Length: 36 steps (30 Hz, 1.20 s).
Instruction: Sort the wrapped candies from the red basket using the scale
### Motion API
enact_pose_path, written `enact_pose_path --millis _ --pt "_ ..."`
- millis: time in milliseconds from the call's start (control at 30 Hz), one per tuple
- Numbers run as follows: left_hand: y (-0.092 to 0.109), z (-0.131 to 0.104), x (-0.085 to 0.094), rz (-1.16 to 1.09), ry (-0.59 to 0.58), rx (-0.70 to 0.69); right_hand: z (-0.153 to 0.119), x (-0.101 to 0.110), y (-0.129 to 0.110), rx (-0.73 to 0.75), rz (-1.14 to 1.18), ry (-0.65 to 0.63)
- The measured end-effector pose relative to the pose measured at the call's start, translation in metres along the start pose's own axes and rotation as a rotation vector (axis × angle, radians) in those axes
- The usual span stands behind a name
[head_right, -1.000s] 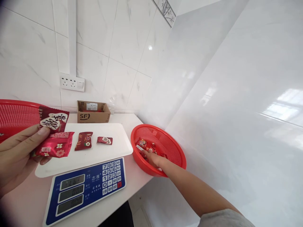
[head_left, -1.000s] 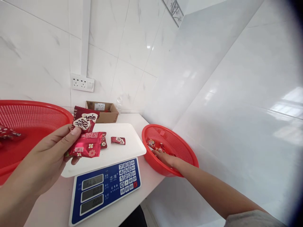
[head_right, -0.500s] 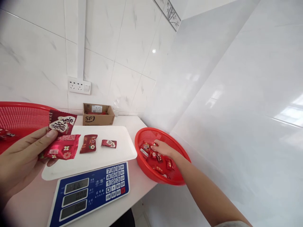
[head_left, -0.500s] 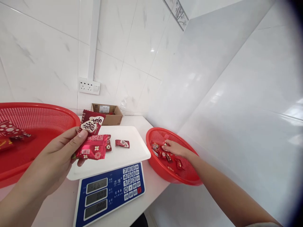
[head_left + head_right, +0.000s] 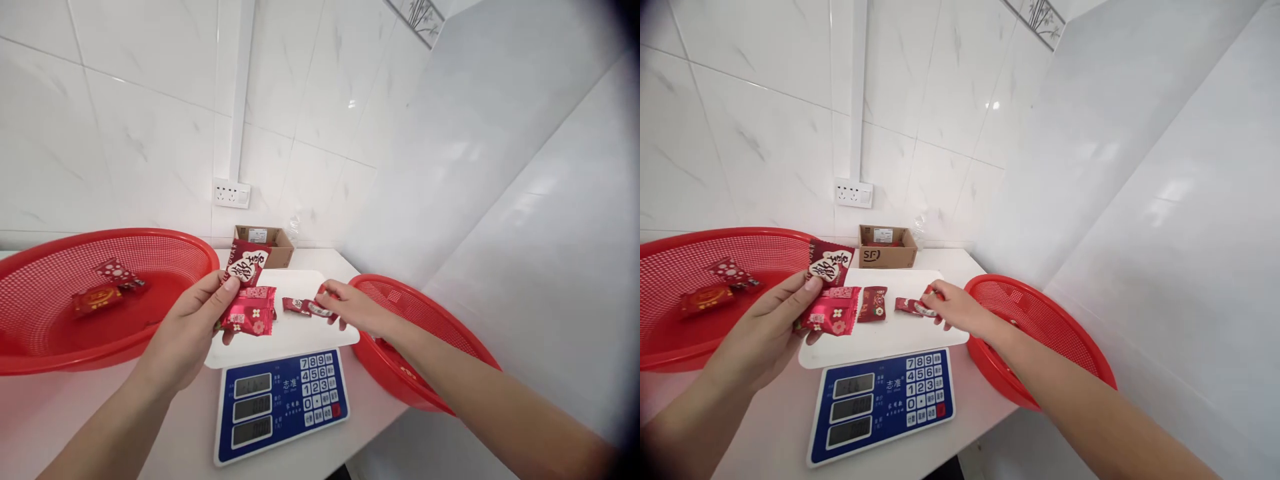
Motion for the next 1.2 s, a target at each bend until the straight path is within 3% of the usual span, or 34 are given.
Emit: enact_pose_path --millis 133,267,500,600,867,967,1200 --pt "0.003 -0.001 0.002 -0.013 0.031 0.002 0.008 -0.037 -0.028 0.175 -0.312 0.027" --pt "0.006 -0.002 0.003 -0.028 0.03 0.013 0.012 -0.043 -0.043 0.232 -0.487 0.075" --pt "0.011 -0.001 0.009 -0.075 0.046 0.003 0.017 -0.032 -0.024 0.111 -0.404 -0.027" --pt "0.011 -0.001 0.01 -0.095 0.045 0.009 0.019 -0.027 -0.018 0.085 -0.412 0.005" --pt "0.008 -0.001 0.008 -0.095 0.024 0.022 0.014 -0.04 -0.025 0.147 -0.473 -0.092" --pt "0.008 0.0 0.007 -0.085 0.008 0.031 0.014 -0.039 -0.025 0.154 -0.48 -0.074" --pt "0.011 -0.003 0.006 -0.09 -0.002 0.018 0.024 -0.046 -0.013 0.21 -0.302 -0.147"
Point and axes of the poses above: each hand's wrist, its own z-axis towards the middle knuckle, its own x-axis out of the back of the hand, y = z × x, the point moved 8 cm from there along z, towards the middle knuckle, and after that the axes turned 5 degrees about z, right-handed, at the moved point
